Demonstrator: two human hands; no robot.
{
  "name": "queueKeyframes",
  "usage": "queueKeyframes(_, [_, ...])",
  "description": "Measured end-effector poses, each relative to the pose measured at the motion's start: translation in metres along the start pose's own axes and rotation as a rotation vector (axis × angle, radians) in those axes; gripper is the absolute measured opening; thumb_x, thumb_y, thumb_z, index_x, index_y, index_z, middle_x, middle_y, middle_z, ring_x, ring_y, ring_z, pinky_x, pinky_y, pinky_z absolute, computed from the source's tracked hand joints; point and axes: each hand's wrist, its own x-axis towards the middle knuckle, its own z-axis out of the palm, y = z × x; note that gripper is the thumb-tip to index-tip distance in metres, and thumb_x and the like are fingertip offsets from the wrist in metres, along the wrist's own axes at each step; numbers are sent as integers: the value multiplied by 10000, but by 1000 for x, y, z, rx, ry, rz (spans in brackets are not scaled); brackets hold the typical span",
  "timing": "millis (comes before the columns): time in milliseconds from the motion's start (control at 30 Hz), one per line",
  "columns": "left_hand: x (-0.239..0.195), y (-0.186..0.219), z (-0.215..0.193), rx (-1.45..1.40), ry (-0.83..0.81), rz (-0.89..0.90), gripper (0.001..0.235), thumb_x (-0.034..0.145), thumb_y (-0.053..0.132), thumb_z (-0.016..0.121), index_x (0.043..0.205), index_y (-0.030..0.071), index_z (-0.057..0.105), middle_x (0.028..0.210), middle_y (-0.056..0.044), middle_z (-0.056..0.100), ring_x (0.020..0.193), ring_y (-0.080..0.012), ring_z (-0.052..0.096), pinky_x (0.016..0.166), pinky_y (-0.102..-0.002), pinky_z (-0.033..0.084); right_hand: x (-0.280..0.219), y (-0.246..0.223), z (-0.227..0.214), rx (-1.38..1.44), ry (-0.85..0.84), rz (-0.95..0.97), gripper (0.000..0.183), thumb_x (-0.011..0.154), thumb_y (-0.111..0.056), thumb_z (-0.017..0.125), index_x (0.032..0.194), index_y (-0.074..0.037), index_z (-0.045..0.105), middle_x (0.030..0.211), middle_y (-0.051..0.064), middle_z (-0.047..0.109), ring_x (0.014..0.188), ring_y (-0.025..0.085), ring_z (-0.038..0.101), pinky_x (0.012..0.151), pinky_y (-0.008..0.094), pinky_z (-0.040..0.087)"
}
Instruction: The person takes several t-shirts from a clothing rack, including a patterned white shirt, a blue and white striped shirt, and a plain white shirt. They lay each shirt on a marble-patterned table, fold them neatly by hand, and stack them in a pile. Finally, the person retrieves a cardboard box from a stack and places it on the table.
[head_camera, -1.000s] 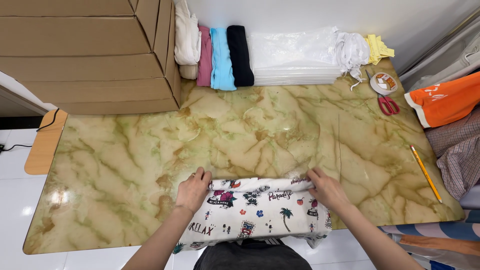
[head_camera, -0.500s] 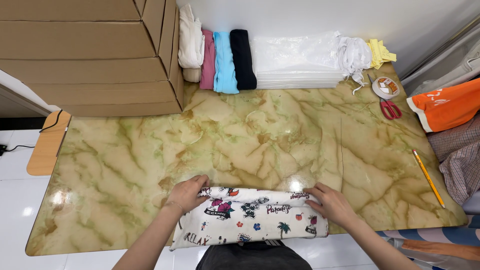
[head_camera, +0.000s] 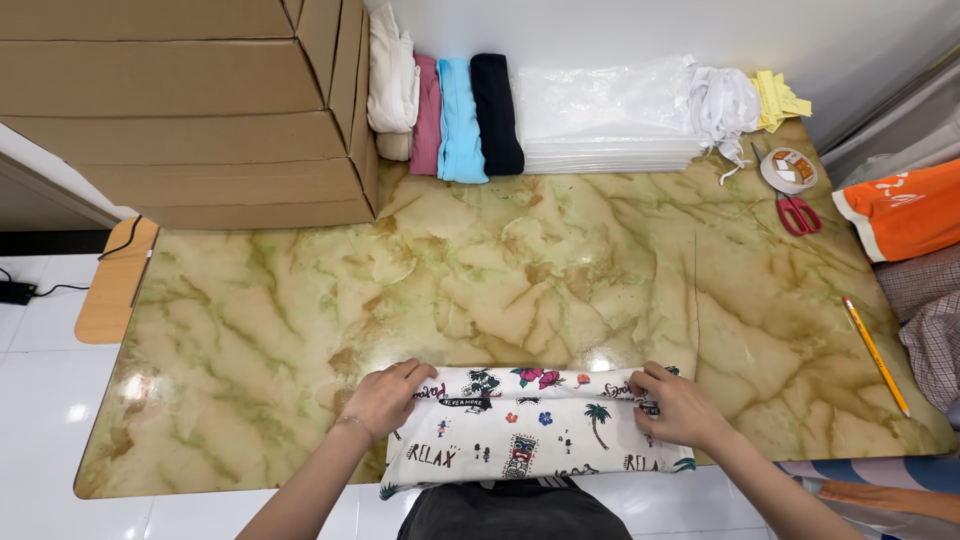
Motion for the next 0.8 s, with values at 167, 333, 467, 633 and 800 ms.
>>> queueKeyframes(167, [-1,7,-24,-156,-7,-40,379,888,369,691,1235,267,577,1022,-3,606,1039,-268,699,858,-427,615,3,-1,-21,216,64,128,277,825,-330,811,1079,-235,753,867,53,670,798,278,745,743,416,608])
queueKeyframes(333, [35,10,-4,-64,118,-66,323,934,521,700,1122,261,673,1059,20,550,1125,-246,585,909,-400,581,12,-2,-32,21,14,193,508,783,-523,883,1235,-325,762,1205,54,608,1032,372,756,906,463,642])
queueKeyframes(467, [55,13,10,-48,-34,-95,546,805,596,816,1222,267,690,1205,22,520,1285,-241,474,1043,-398,541,16,-13,-39,-8,-98,170,402,786,-497,869,1079,-238,775,1088,16,682,1042,308,759,888,420,633])
queueKeyframes(633, [50,15,13,-122,-88,12,489,751,514,881,1089,208,705,1128,-5,585,1251,-255,543,1019,-405,558,12,-20,-27,-170,-87,148,339,740,-503,871,869,-276,655,992,-77,634,905,243,781,800,380,636])
queueKeyframes(800, [27,25,3,-21,0,91,414,763,371,892,1052,232,631,1108,21,543,1218,-229,508,998,-372,528,-12,-35,-22,-132,-95,71,227,777,-336,840,783,-242,634,907,-75,587,738,161,726,681,307,589])
